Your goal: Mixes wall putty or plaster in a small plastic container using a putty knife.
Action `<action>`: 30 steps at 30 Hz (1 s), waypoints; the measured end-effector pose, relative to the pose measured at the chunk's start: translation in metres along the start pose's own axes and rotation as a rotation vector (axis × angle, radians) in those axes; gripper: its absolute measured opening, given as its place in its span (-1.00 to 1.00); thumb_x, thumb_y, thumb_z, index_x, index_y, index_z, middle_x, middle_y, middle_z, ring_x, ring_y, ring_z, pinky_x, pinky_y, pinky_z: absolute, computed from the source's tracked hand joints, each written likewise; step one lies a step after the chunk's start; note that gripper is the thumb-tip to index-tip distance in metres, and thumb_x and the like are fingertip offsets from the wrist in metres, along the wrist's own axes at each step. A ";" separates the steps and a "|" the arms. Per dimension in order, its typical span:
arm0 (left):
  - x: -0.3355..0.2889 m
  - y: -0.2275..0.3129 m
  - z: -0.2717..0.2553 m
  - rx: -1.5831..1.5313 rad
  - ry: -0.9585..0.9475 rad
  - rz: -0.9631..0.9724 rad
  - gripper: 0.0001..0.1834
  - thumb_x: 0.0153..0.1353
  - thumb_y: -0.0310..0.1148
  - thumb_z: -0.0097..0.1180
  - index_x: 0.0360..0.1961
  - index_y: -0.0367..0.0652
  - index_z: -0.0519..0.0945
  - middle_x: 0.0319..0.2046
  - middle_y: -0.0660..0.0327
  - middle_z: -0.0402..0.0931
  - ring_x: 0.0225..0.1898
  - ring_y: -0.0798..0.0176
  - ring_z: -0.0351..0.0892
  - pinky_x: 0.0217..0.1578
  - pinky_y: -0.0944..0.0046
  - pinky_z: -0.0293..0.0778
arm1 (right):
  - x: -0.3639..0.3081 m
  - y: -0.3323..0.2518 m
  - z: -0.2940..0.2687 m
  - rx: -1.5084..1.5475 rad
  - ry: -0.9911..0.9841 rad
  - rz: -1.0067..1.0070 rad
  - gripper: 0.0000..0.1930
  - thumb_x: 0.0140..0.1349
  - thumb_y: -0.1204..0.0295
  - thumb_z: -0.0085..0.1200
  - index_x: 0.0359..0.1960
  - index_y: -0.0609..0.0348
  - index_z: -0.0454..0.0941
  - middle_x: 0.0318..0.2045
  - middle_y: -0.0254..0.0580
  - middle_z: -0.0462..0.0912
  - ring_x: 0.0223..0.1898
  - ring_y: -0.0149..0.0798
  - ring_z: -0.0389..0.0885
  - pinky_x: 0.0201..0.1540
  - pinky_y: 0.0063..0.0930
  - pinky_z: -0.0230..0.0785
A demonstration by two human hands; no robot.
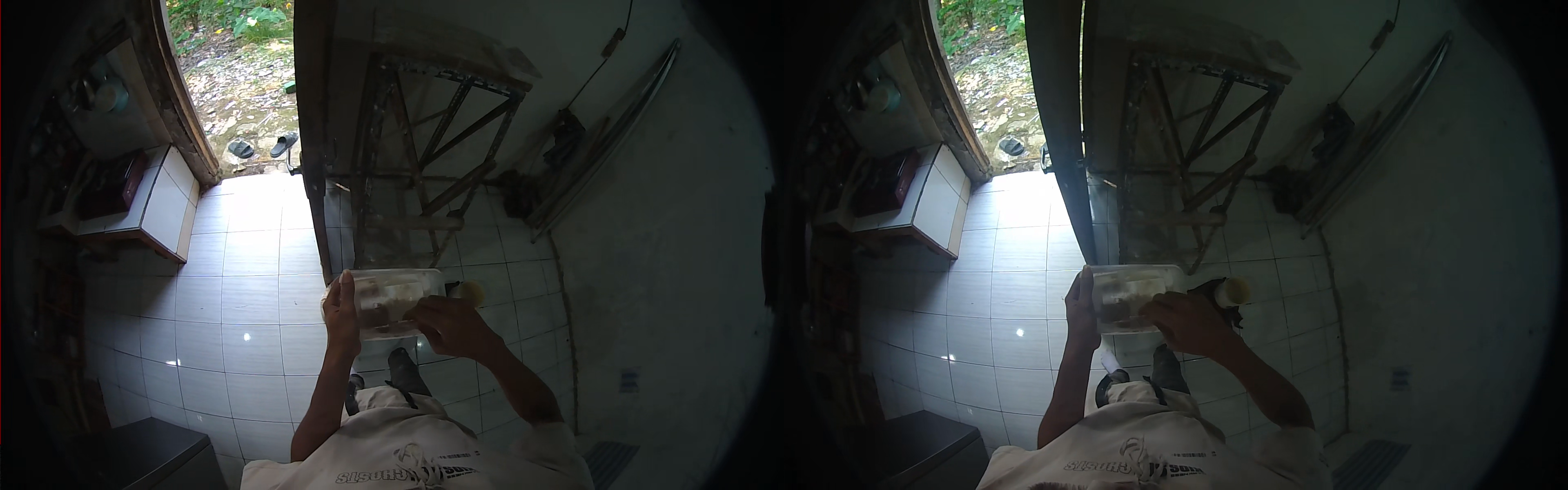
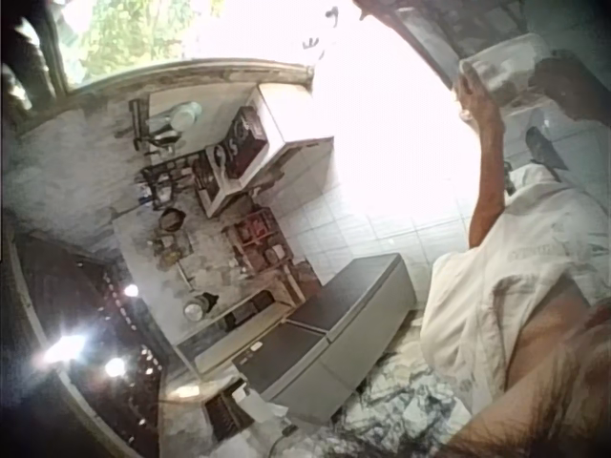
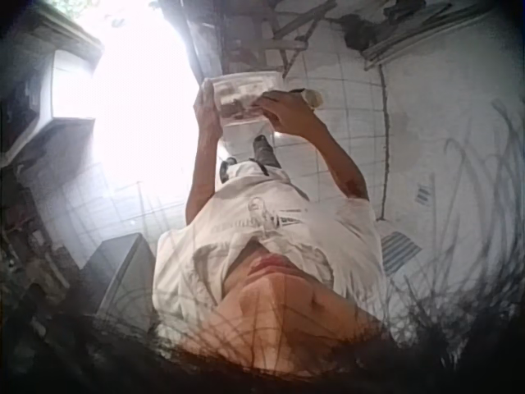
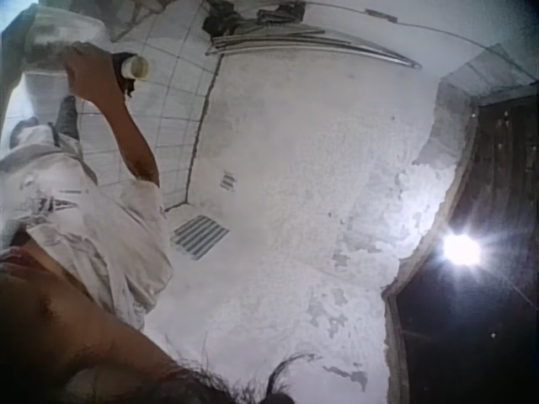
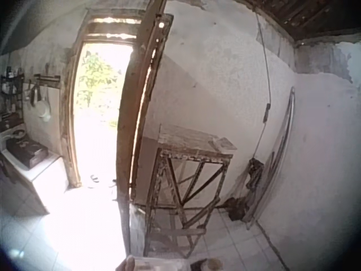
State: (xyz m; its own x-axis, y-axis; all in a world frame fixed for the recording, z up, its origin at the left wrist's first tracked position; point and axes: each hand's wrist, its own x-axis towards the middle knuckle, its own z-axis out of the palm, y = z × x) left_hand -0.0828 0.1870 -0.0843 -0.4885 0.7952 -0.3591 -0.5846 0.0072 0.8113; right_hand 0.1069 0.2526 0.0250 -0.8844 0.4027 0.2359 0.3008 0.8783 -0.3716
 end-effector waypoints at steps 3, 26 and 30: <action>-0.003 -0.002 0.000 -0.045 0.016 -0.026 -0.43 0.38 0.09 0.00 0.09 -0.22 0.52 -0.05 0.18 0.50 0.02 0.32 0.42 0.06 0.25 0.37 | 0.002 0.002 0.001 0.034 -0.038 0.025 -0.83 0.10 0.48 0.24 -0.25 0.09 0.62 -0.35 -0.26 0.63 -0.34 -0.20 0.67 -0.33 -0.30 0.54; -0.003 -0.001 0.006 0.001 0.043 0.030 -0.44 0.41 0.07 -0.02 0.07 -0.26 0.54 -0.11 0.20 0.54 -0.05 0.37 0.45 0.02 0.34 0.37 | 0.011 0.013 -0.011 0.197 -0.065 0.183 -0.81 0.12 0.50 0.22 -0.20 0.12 0.60 -0.38 -0.21 0.67 -0.33 -0.16 0.69 -0.25 -0.26 0.51; -0.003 -0.002 0.012 0.037 0.030 0.051 -0.44 0.41 0.07 -0.03 0.07 -0.25 0.54 -0.12 0.21 0.53 -0.06 0.38 0.44 0.01 0.35 0.35 | 0.010 0.018 -0.002 0.068 -0.067 0.016 -0.81 0.11 0.53 0.23 -0.21 0.14 0.61 -0.39 -0.17 0.66 -0.37 -0.16 0.69 -0.32 -0.28 0.52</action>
State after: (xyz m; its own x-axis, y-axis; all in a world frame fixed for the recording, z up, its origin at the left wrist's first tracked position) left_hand -0.0724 0.1916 -0.0798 -0.5368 0.7766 -0.3297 -0.5340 -0.0101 0.8454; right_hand 0.1044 0.2732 0.0223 -0.9023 0.3961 0.1699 0.2917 0.8514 -0.4358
